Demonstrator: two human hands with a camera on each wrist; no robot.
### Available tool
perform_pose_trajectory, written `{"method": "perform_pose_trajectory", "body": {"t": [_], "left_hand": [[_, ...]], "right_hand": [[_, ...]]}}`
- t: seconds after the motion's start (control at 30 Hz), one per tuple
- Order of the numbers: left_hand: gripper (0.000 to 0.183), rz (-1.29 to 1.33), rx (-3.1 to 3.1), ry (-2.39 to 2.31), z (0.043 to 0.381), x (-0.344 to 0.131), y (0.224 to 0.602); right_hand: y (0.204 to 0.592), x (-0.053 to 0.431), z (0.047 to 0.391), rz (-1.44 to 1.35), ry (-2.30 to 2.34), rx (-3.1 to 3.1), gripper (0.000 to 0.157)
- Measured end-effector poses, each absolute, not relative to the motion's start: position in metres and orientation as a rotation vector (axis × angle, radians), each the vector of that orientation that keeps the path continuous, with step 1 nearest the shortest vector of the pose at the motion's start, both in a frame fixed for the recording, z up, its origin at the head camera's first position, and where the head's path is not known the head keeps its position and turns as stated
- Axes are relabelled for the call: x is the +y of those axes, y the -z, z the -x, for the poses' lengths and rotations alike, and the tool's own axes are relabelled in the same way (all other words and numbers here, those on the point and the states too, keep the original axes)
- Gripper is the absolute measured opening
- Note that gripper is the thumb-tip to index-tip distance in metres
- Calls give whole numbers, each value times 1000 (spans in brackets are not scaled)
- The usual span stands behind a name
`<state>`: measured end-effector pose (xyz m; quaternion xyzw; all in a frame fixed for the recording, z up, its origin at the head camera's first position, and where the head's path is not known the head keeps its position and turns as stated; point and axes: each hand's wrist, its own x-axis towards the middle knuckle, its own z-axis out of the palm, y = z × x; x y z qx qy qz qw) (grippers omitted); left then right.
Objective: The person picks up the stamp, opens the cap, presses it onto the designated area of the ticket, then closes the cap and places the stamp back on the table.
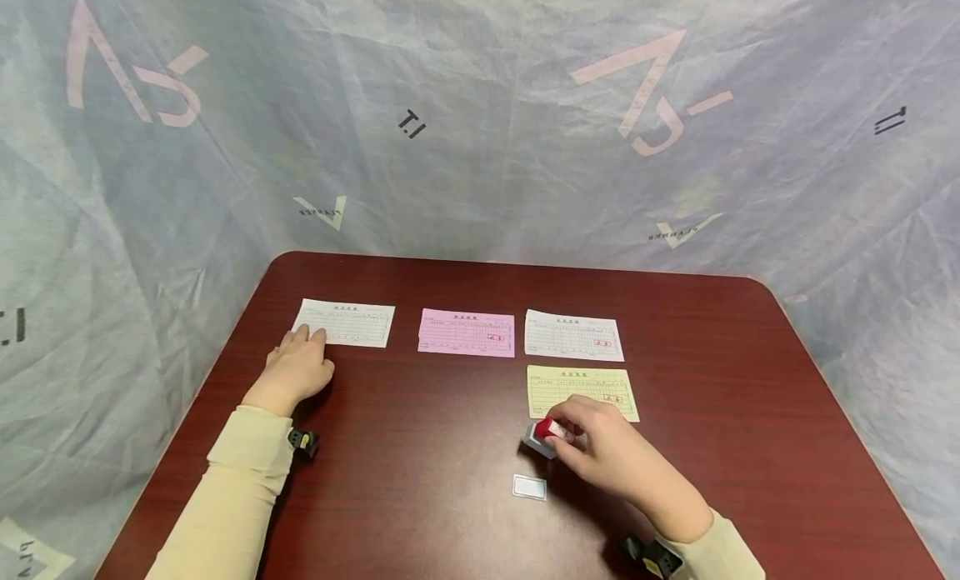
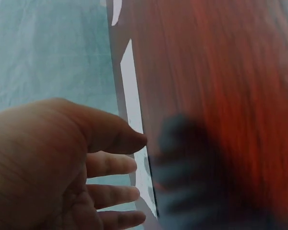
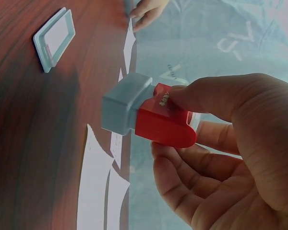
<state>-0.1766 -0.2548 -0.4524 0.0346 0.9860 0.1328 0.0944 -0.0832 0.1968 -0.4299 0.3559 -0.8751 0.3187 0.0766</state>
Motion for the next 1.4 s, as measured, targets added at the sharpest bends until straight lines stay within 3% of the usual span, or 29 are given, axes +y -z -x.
{"method": "perform_pose_trajectory", "body": {"t": [0.4, 0.73, 1.4], "left_hand": [[54, -120, 2880, -370, 175, -262, 451], [37, -143, 2834, -337, 164, -252, 444], [30, -123, 2841, -297, 132, -234, 441]], "right_hand": [[431, 197, 84, -1068, -950, -2608, 20], [430, 198, 83, -1056, -963, -2609, 20], [430, 198, 84, -1066, -957, -2612, 19]]}}
